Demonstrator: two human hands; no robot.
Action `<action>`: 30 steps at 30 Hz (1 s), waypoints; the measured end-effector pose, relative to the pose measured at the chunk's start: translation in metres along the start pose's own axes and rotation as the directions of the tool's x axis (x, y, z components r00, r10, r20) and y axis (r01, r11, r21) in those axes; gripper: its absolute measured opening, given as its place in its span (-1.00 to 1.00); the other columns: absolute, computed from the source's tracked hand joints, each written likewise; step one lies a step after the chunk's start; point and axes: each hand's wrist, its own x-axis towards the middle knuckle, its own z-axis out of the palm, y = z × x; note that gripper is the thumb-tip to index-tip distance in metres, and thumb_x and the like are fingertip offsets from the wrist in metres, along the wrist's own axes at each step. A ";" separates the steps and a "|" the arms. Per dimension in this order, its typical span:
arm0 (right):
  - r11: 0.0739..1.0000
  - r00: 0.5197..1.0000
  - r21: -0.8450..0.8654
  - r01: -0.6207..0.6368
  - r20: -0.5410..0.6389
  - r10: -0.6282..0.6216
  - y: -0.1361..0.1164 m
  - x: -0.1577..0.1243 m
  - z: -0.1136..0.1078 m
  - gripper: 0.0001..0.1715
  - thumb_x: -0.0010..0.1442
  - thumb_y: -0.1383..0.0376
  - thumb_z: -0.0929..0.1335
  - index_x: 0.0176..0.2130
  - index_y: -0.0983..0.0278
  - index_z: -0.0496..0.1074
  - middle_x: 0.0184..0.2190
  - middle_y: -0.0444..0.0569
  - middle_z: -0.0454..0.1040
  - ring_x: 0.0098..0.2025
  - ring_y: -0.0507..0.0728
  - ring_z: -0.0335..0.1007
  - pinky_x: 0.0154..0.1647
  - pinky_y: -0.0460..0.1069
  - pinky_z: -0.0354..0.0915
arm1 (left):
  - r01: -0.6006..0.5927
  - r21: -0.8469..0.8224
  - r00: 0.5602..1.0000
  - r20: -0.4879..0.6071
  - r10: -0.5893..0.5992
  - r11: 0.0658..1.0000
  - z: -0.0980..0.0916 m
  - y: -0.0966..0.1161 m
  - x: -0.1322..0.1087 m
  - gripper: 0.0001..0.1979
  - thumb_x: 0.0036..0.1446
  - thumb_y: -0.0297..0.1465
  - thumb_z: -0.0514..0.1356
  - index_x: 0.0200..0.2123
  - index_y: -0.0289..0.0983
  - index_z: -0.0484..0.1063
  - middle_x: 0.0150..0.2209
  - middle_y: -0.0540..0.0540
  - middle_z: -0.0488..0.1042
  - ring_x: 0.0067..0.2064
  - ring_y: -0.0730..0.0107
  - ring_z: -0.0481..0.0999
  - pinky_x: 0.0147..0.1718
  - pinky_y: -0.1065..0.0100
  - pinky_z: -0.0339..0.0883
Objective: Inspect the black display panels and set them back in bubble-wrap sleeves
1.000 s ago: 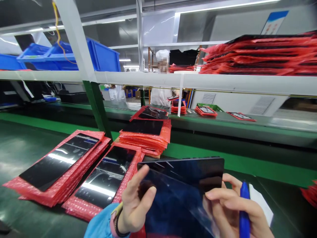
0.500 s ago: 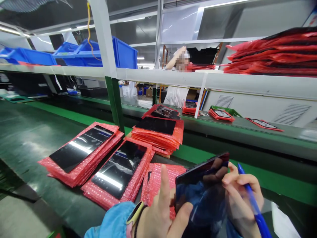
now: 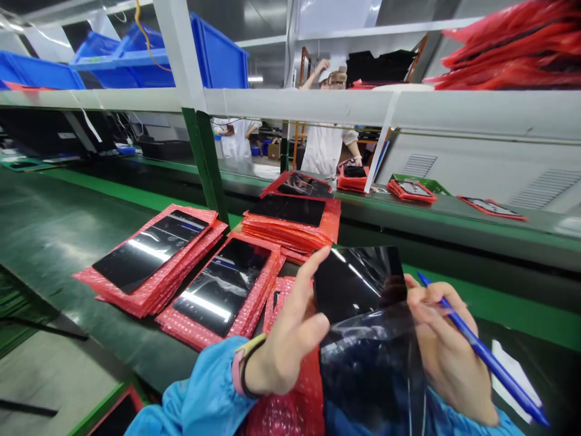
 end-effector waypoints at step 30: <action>0.822 0.905 0.464 -0.332 -0.088 0.415 -0.012 0.009 0.007 -0.63 -0.30 0.58 0.37 -0.45 0.26 0.27 -0.56 -0.32 0.22 -0.44 -0.11 0.37 -0.15 -0.17 0.41 | 0.175 -0.266 0.937 -0.251 -0.244 0.948 -0.003 -0.012 0.035 -0.55 0.25 -0.44 -0.02 0.20 -0.18 0.27 0.29 0.07 0.24 0.40 0.29 -0.07 0.36 0.19 -0.22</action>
